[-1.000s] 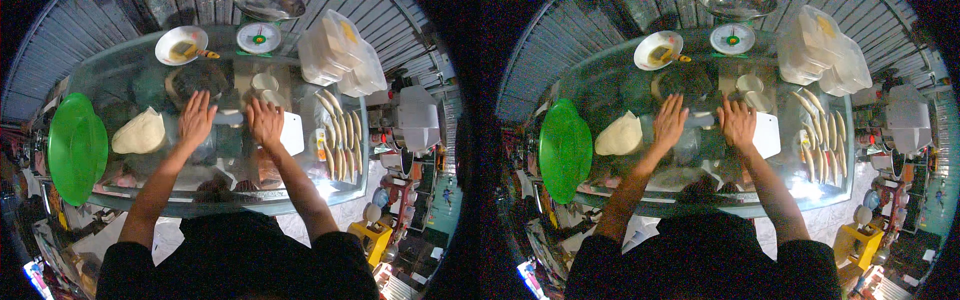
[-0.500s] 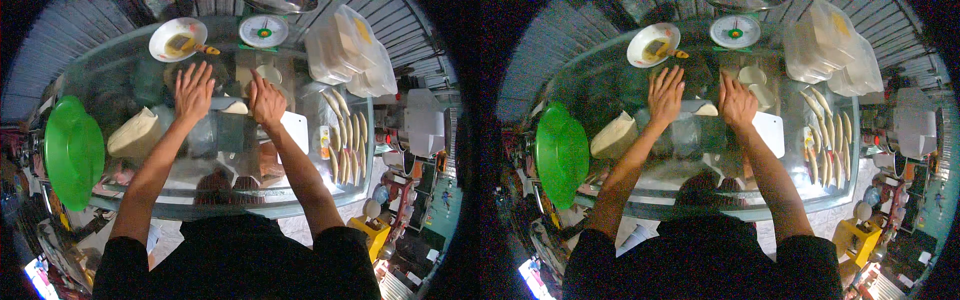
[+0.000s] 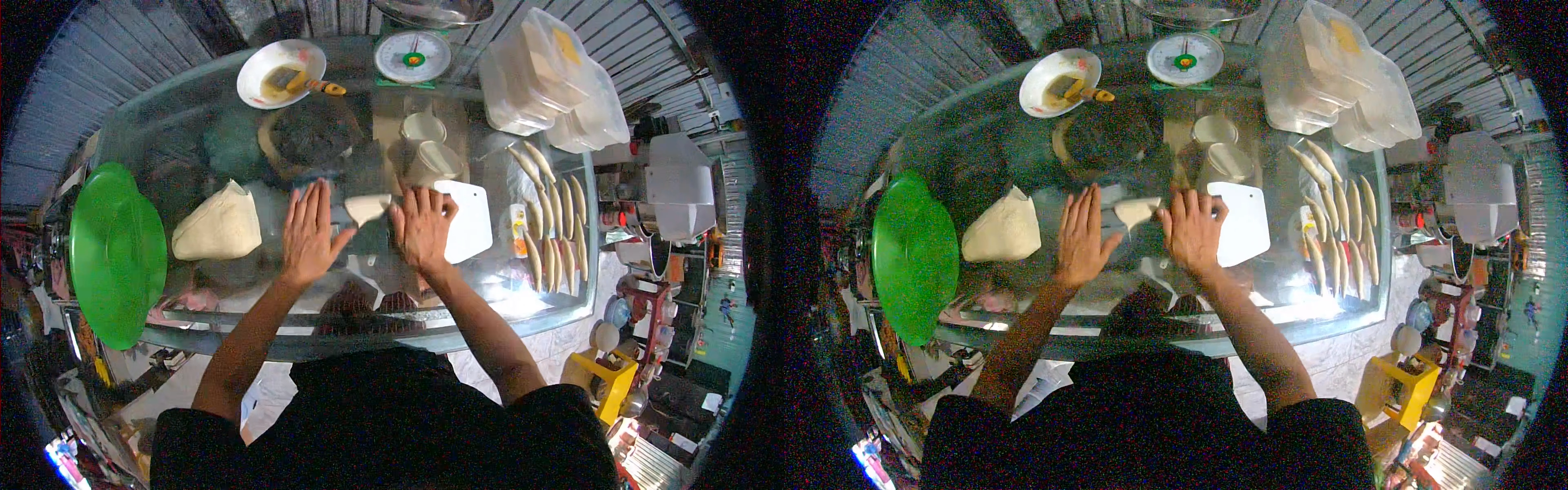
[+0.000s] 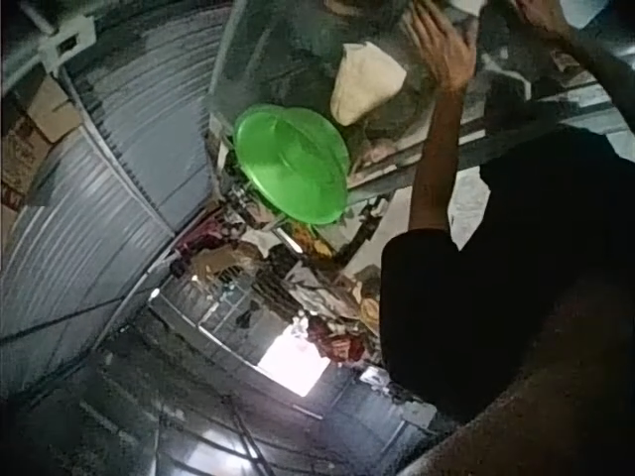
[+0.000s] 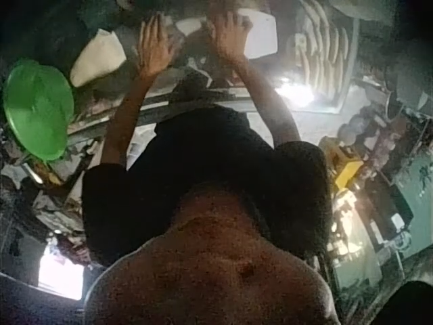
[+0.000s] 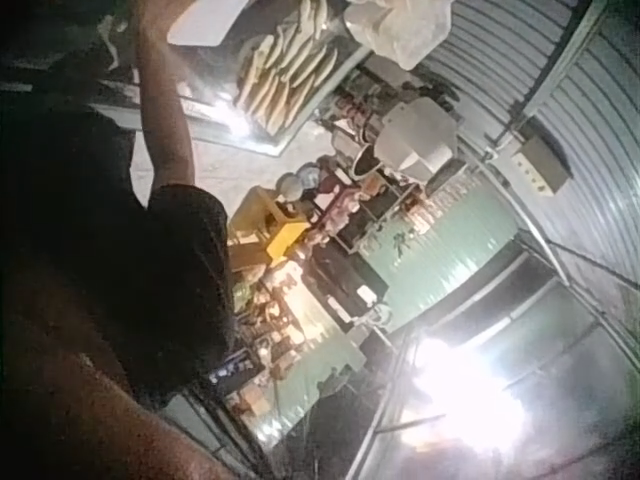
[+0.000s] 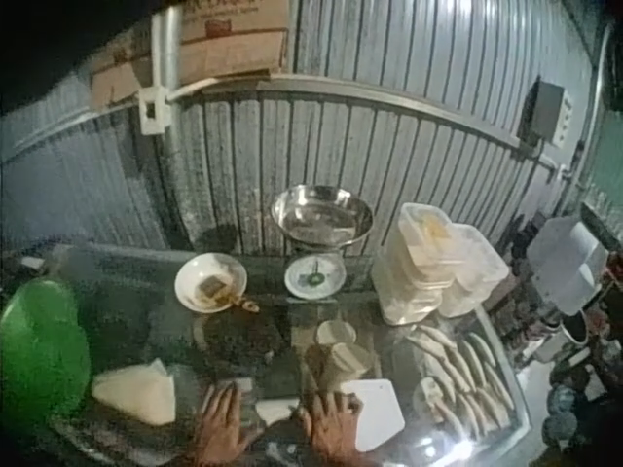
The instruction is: Rolling and shaping pieces of dough into long rolls and small balls on a glass table.
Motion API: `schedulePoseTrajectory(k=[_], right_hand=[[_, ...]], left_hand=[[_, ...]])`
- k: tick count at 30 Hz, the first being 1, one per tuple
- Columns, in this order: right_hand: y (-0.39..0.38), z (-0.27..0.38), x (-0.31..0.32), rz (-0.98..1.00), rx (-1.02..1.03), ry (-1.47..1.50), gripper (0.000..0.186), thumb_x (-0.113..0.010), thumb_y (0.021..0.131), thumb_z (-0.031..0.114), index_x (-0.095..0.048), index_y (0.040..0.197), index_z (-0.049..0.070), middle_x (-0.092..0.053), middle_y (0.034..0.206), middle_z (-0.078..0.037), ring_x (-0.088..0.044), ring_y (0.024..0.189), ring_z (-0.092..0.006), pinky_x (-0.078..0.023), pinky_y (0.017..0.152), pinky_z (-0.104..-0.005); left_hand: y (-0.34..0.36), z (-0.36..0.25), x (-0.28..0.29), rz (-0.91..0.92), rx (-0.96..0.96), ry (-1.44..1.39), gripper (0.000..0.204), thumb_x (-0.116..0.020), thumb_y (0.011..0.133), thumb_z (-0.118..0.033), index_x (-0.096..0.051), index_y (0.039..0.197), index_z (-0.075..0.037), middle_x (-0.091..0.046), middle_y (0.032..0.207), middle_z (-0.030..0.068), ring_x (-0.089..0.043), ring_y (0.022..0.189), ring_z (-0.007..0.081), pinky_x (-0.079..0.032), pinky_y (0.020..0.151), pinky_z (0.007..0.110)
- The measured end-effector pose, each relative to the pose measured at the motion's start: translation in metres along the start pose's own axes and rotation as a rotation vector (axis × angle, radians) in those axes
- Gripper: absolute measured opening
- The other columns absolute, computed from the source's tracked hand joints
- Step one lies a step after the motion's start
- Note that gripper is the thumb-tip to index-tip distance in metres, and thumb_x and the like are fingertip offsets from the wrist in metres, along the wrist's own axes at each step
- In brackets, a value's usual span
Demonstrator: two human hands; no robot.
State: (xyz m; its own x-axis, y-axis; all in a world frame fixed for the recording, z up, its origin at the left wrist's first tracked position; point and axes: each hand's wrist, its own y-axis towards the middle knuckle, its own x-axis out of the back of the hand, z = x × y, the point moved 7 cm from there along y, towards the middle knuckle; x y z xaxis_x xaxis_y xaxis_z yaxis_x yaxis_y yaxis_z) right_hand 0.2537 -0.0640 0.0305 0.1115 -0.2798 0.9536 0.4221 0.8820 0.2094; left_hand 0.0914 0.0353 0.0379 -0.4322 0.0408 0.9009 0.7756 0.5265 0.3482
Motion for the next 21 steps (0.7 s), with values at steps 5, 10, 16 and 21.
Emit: schedulePoseTrajectory(k=[5, 10, 16, 21], right_hand=[[-0.036, 0.008, 0.004, -0.026, 0.032, 0.027, 0.051, -0.046, 0.099, 0.035, -0.048, 0.141, 0.007, -0.054, 0.112, -0.012, -0.047, 0.11, -0.0287, -0.029, 0.096, -0.0483], [0.003, 0.005, 0.002, -0.043, 0.081, 0.02, 0.046, -0.05, 0.099, 0.037, -0.055, 0.131, 0.005, -0.058, 0.109, -0.008, -0.053, 0.101, -0.0242, -0.034, 0.093, -0.0467], [0.091, -0.01, -0.001, -0.091, -0.024, 0.112, 0.04, -0.046, 0.101, 0.033, -0.055, 0.13, 0.008, -0.062, 0.104, -0.011, -0.059, 0.099, -0.03, -0.048, 0.085, -0.0437], [0.128, -0.014, -0.001, -0.228, 0.004, 0.198, 0.032, -0.041, 0.103, 0.029, -0.052, 0.128, 0.012, -0.064, 0.106, -0.012, -0.062, 0.096, -0.0343, -0.051, 0.077, -0.0476]], left_hand=[[-0.043, -0.017, -0.003, 0.091, -0.065, 0.09, 0.094, -0.052, 0.09, -0.061, -0.033, 0.145, 0.012, -0.044, 0.144, 0.0273, -0.041, 0.137, 0.037, -0.022, 0.118, 0.053], [0.001, 0.0, -0.005, 0.119, -0.034, 0.044, 0.088, -0.053, 0.091, -0.058, -0.034, 0.147, 0.007, -0.037, 0.152, 0.0207, -0.034, 0.142, 0.0319, -0.017, 0.12, 0.053], [0.076, 0.031, -0.011, -0.058, -0.008, 0.127, 0.072, -0.053, 0.096, -0.041, -0.031, 0.153, -0.004, -0.035, 0.155, 0.0147, -0.031, 0.143, 0.0342, -0.016, 0.12, 0.054], [0.106, 0.045, -0.004, -0.202, 0.023, 0.163, 0.066, -0.054, 0.096, -0.036, -0.032, 0.154, -0.015, -0.031, 0.158, 0.0096, -0.025, 0.146, 0.0316, -0.011, 0.12, 0.057]])
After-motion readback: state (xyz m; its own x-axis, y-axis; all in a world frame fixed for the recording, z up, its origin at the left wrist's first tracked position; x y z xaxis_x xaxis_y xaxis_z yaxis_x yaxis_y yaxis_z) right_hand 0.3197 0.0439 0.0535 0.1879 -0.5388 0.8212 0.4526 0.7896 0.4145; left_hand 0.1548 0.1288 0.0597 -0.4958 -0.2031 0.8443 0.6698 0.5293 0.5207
